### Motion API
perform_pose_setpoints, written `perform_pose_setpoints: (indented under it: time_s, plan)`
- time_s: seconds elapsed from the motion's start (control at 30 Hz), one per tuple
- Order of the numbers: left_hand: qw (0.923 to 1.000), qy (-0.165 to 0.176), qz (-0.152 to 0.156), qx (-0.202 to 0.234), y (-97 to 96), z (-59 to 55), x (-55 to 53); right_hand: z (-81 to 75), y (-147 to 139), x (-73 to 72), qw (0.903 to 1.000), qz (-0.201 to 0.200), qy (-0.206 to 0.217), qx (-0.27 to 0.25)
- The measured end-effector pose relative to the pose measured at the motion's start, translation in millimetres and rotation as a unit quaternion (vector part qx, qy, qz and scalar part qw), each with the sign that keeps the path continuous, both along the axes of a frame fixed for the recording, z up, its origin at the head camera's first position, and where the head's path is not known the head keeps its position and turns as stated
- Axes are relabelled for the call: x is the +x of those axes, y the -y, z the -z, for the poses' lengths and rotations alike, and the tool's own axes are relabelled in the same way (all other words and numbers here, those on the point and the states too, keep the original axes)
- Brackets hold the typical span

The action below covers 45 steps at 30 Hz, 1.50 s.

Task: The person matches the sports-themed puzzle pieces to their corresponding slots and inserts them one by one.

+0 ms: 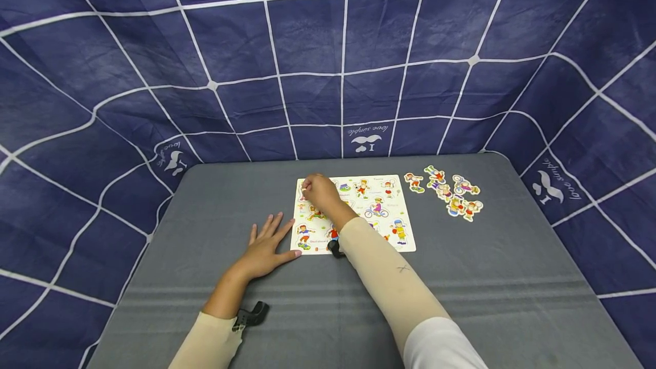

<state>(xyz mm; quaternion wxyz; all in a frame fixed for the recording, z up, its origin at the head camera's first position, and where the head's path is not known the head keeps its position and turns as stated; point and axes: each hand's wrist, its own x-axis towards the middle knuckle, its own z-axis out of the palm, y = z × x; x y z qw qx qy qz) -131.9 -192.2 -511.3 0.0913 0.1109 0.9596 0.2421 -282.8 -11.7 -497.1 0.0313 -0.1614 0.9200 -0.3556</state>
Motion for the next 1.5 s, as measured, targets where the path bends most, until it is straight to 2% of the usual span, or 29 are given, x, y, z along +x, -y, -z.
perform_pose_setpoints:
  time_s: [0.23, 0.6, 0.83, 1.1, 1.33, 1.5]
  plan:
    - [0.9999, 0.014, -0.002, -0.005, -0.2, -0.9, 0.6, 0.4, 2.9, -2.6, 0.9997, -0.012, 0.008, 0.019]
    - [0.9998, 0.017, -0.004, -0.004, -0.5, -0.3, -0.9, -1.6, 5.4, -4.0, 0.9988, 0.004, 0.010, 0.047]
    - [0.9998, 0.018, -0.004, -0.005, -0.7, 0.2, -1.5, -2.4, 4.8, -3.8, 0.9993, 0.000, 0.011, 0.036]
    - [0.9998, 0.018, -0.002, -0.002, -1.0, -0.8, 0.5, -3.9, 3.3, -2.5, 0.9990, -0.002, 0.031, 0.033]
    - [0.9999, 0.015, -0.004, -0.002, -1.5, 0.1, -0.5, -6.0, -3.5, -1.6, 0.9985, 0.014, 0.048, -0.023]
    - [0.9999, 0.016, -0.005, -0.004, -0.5, 1.8, -0.5, -14.4, -12.9, 1.6, 0.9960, 0.027, 0.053, -0.068]
